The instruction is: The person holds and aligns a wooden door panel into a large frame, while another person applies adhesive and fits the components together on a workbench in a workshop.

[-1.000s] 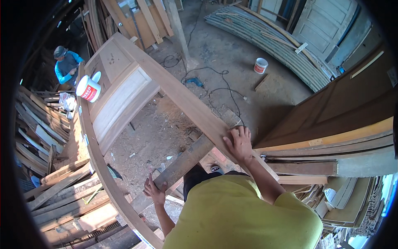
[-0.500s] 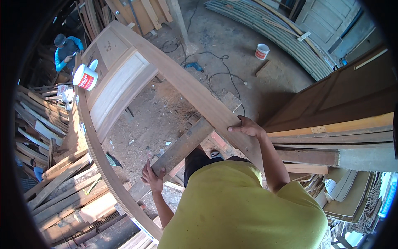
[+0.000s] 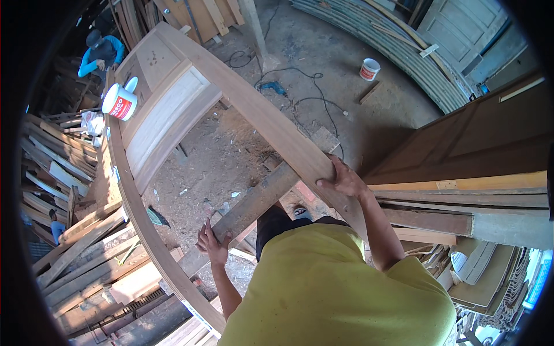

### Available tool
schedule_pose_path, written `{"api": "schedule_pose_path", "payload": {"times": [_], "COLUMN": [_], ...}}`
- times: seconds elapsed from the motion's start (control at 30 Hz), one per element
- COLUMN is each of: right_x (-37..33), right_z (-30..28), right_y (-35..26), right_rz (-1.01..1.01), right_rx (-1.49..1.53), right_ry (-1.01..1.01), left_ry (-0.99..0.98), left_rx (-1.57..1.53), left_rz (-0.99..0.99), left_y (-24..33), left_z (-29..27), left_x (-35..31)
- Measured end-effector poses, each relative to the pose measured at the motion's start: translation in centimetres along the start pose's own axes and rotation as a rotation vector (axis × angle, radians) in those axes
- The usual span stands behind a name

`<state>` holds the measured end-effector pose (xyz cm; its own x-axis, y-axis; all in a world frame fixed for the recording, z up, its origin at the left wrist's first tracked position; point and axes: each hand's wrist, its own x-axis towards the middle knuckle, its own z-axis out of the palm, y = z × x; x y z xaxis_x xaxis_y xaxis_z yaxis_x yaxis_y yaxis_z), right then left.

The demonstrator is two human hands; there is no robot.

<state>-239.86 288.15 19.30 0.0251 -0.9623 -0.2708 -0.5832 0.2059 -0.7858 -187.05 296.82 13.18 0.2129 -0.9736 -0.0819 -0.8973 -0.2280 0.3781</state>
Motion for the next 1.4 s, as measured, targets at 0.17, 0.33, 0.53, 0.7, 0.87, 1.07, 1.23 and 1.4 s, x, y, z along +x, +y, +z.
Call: {"api": "schedule_pose_path", "payload": {"times": [0.17, 0.33, 0.53, 0.7, 0.87, 1.07, 1.23, 1.4], "right_x": [0.2, -0.2, 4.5, 12.0, 19.5, 21.1, 20.8, 20.9], "right_z": [0.8, 2.3, 0.9, -1.4, -1.1, 1.2, 1.1, 1.0], "right_y": [-0.2, 0.2, 1.1, -0.8, 4.0, 4.8, 1.6, 2.5], "right_rz": [0.105, -0.045, -0.093, -0.181, -0.075, -0.134, 0.030, 0.046], "right_rx": [0.001, -0.170, -0.403, -0.481, -0.539, -0.513, -0.363, -0.351], "right_ry": [0.103, 0.268, 0.492, 0.545, 0.518, 0.448, 0.402, 0.376], "left_ry": [0.003, 0.078, 0.286, 0.432, 0.390, 0.269, 0.194, 0.122], "left_rx": [0.002, -0.022, 0.061, 0.111, 0.068, 0.044, 0.086, 0.140], "left_rz": [-0.026, -0.060, -0.135, -0.226, -0.215, -0.225, -0.248, -0.287], "left_y": [1.5, 1.3, -0.6, -6.6, -5.7, -5.4, -5.7, -5.5], "left_z": [-0.6, -0.1, -2.6, -2.9, -3.5, -4.6, -4.7, -4.7], "left_x": [0.1, 0.0, 1.6, 4.2, 5.4, 5.6, 6.5, 7.3]}}
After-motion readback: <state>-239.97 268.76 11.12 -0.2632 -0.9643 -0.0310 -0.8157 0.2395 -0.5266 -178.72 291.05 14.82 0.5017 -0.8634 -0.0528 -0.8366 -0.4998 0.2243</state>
